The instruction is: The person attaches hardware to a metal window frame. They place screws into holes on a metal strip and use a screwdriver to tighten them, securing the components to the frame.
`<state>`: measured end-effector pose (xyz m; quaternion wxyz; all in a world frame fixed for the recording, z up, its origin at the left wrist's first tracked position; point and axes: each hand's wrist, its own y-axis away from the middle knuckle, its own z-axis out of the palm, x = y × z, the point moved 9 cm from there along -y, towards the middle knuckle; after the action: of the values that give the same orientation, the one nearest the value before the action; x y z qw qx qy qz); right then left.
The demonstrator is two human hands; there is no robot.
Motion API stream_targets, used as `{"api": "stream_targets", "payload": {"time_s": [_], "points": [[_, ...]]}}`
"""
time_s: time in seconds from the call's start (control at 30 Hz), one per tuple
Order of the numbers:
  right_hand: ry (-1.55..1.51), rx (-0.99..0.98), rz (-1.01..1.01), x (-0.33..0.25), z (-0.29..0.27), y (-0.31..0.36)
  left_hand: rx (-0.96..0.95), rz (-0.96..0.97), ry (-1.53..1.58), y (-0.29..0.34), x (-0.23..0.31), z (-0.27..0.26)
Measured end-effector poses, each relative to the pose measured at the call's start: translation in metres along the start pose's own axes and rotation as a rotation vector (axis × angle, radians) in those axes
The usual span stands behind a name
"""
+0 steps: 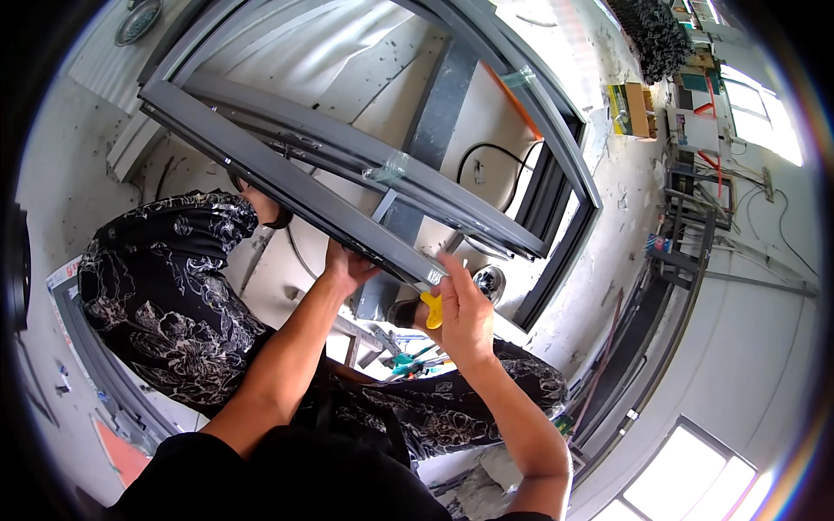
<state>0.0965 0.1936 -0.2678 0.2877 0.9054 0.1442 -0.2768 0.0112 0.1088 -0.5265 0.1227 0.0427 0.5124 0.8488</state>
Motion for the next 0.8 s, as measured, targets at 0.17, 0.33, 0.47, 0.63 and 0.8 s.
{"api": "stream_targets", "payload": {"time_s": [0.17, 0.33, 0.47, 0.63, 0.8], "points": [[-0.607, -0.221, 0.324, 0.018, 0.0, 0.001, -0.038, 0.002, 0.007, -0.004, -0.002, 0.002], [0.094, -0.423, 0.164, -0.016, -0.005, 0.006, -0.026, 0.002, -0.004, -0.004, -0.002, -0.001], [0.845, -0.082, -0.373, -0.059, -0.017, 0.01, -0.034, 0.0, -0.018, -0.006, -0.003, -0.001], [0.593, -0.004, -0.12, -0.041, -0.014, 0.01, -0.049, -0.014, -0.026, -0.004, -0.005, 0.002], [0.521, -0.123, -0.107, -0.042, -0.005, 0.019, -0.058, 0.007, -0.014, 0.0, 0.0, 0.004]]}}
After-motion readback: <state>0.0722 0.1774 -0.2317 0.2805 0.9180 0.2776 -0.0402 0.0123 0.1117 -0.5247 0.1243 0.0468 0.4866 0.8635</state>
